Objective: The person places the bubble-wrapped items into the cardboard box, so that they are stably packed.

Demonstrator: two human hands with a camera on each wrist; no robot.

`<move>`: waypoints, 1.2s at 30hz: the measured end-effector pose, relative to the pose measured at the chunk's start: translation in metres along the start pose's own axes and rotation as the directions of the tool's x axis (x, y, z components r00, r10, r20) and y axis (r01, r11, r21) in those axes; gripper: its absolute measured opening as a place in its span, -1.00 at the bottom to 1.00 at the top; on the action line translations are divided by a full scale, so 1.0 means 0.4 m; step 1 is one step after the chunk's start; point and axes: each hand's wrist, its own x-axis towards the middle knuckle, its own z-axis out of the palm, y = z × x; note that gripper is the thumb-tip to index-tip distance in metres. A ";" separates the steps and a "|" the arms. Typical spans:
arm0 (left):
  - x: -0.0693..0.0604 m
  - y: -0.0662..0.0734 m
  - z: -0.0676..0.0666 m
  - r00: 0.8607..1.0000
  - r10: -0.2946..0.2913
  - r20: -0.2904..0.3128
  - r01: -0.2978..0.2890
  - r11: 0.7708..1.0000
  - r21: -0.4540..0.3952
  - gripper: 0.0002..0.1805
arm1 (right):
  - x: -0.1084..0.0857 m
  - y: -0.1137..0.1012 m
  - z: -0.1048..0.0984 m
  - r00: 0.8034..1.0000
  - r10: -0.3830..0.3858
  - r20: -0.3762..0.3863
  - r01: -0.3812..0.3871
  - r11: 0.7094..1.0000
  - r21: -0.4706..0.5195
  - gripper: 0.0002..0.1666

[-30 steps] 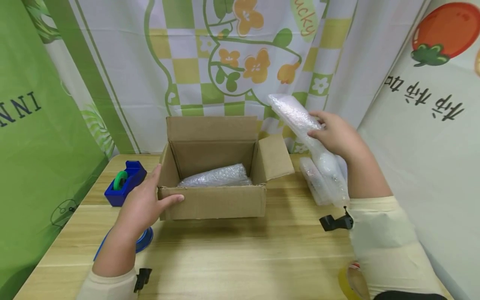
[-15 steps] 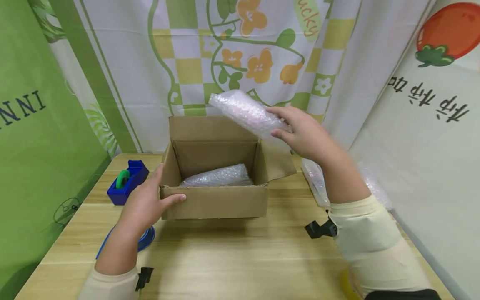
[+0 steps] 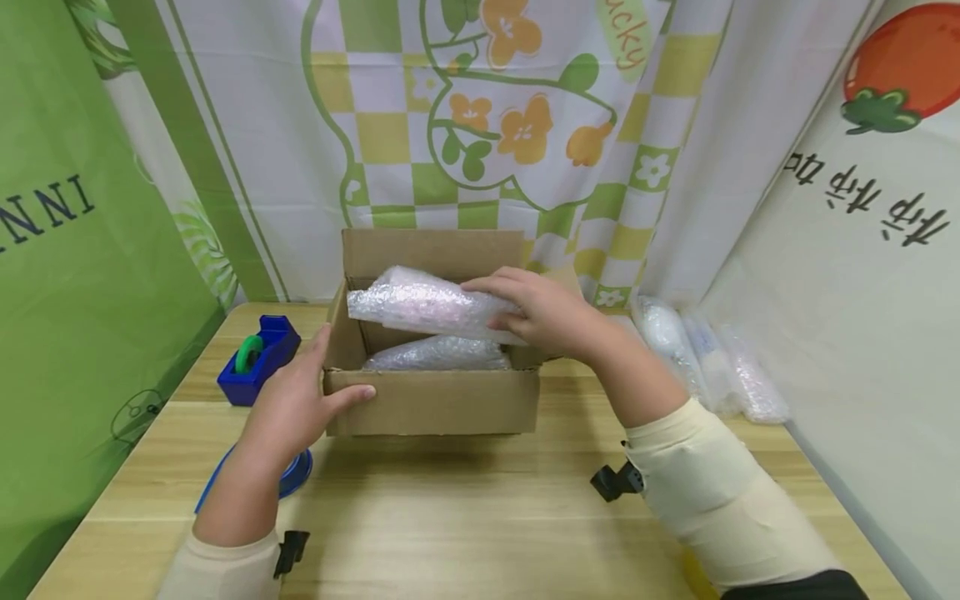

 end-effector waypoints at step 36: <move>0.002 -0.001 0.000 1.000 0.003 0.008 -0.003 1.000 -0.010 0.28 | -0.097 0.064 -0.048 0.946 0.286 -0.153 -0.288 0.958 0.005 -0.31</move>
